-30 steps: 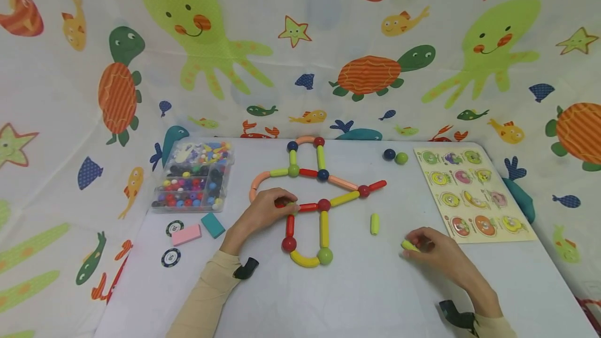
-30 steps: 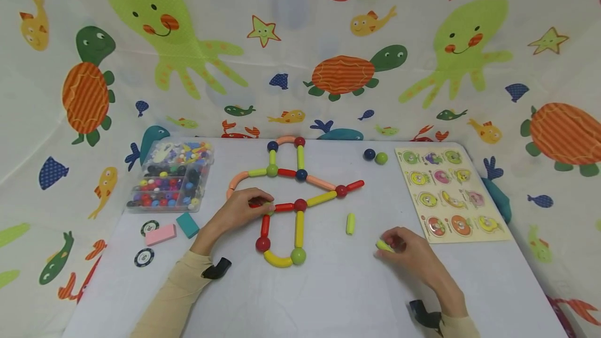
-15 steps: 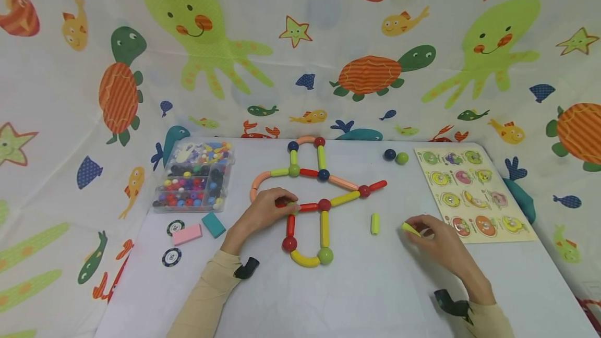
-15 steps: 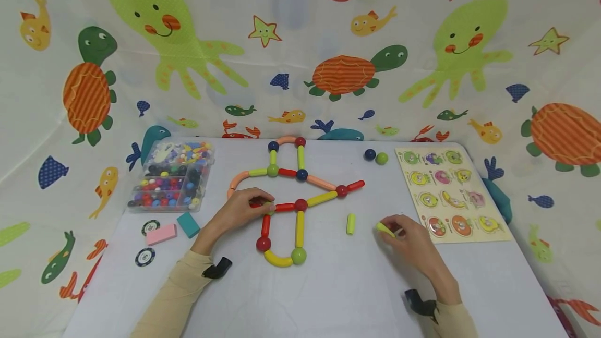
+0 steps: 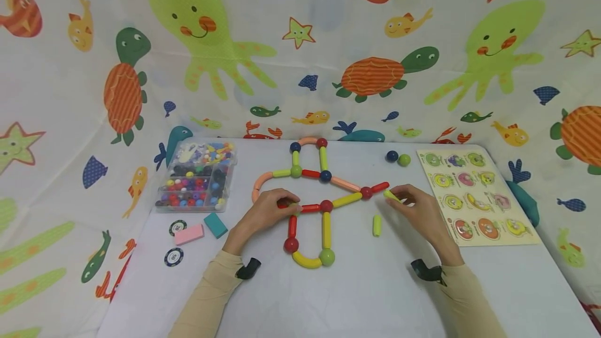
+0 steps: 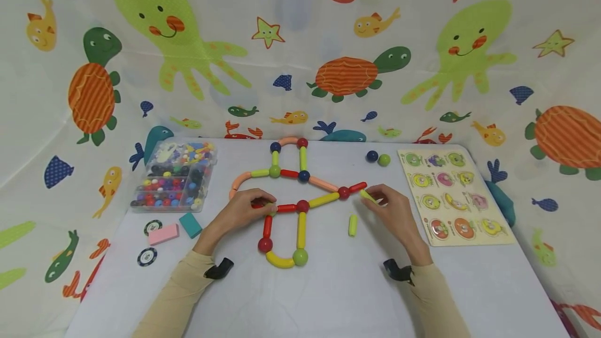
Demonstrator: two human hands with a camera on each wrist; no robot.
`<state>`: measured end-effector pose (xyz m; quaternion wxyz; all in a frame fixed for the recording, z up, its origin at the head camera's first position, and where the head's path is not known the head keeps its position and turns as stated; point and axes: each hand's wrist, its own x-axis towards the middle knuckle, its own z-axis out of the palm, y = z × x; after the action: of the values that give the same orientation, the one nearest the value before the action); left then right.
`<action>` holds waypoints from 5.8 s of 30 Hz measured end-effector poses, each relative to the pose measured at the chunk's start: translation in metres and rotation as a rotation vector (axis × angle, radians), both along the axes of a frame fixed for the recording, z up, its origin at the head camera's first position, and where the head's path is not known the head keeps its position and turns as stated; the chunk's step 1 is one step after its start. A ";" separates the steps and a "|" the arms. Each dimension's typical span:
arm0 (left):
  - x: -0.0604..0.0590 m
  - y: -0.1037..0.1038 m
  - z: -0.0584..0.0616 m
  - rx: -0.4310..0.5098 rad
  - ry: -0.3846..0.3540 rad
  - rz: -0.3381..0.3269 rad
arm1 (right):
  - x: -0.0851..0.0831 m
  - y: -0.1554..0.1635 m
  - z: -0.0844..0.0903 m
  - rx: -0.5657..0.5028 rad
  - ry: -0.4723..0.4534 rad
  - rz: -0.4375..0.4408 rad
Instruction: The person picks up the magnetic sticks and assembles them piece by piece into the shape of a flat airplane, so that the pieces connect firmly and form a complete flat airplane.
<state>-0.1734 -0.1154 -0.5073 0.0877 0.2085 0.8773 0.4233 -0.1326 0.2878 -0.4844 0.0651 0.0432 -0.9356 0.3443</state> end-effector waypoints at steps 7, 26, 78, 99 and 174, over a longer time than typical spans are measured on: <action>0.000 0.000 -0.001 -0.001 0.005 0.001 | -0.012 -0.010 -0.007 -0.001 -0.110 0.029; 0.000 0.001 0.000 -0.003 0.020 0.000 | -0.019 -0.016 -0.016 0.001 -0.194 0.050; 0.001 0.001 -0.001 0.006 0.013 -0.015 | -0.107 0.048 -0.021 -0.298 -0.212 -0.410; 0.001 -0.001 0.001 -0.003 0.029 -0.013 | -0.071 0.044 -0.010 -0.322 -0.210 -0.337; 0.002 0.000 -0.001 -0.011 0.016 -0.011 | -0.147 0.036 0.027 -0.111 -0.530 -0.170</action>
<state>-0.1717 -0.1150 -0.5086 0.0840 0.2160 0.8791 0.4164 -0.2797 0.3234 -0.4570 -0.1507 -0.1307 -0.8999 0.3878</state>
